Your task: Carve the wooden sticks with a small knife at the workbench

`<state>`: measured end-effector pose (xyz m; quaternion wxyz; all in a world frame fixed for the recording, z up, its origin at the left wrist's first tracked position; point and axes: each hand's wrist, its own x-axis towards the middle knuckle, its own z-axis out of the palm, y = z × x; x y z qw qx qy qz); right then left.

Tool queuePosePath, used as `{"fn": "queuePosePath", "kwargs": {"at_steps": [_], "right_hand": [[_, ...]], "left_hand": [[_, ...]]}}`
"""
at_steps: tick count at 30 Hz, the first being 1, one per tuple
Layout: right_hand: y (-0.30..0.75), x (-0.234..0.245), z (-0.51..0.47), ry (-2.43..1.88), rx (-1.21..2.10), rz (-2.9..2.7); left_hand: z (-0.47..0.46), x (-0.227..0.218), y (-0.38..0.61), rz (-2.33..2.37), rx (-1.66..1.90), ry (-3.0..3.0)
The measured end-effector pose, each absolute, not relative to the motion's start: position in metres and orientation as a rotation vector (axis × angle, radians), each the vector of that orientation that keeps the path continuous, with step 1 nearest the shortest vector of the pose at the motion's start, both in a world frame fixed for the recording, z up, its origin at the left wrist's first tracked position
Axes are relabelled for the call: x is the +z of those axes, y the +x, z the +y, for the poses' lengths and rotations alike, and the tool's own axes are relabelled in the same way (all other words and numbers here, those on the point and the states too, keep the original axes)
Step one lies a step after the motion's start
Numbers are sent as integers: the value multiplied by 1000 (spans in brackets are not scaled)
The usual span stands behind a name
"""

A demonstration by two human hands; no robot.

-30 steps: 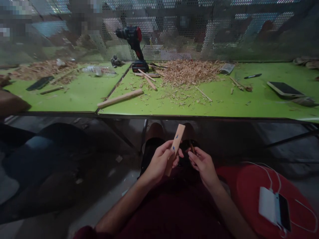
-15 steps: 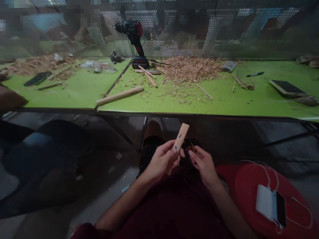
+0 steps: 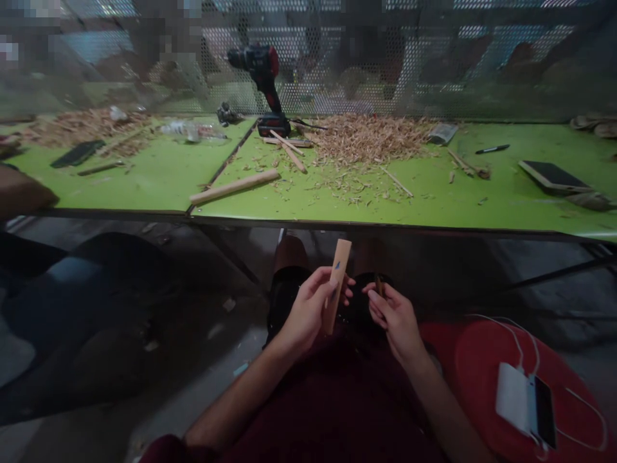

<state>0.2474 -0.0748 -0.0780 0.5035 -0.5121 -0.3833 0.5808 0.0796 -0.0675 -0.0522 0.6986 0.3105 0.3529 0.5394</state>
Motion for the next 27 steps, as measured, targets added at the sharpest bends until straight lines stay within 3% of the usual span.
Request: {"fn": "queuePosePath", "kwargs": {"at_steps": [14, 22, 27], "right_hand": [[219, -86, -78, -914, 1698, -716], [228, -58, -45, -1103, 1429, -753], [242, -35, -28, -1102, 1322, -860]], "left_hand": [[-53, -53, 83, 910, 1634, 621], [-74, -60, 86, 829, 1388, 794], [-79, -53, 69, 519, 977, 848]]}}
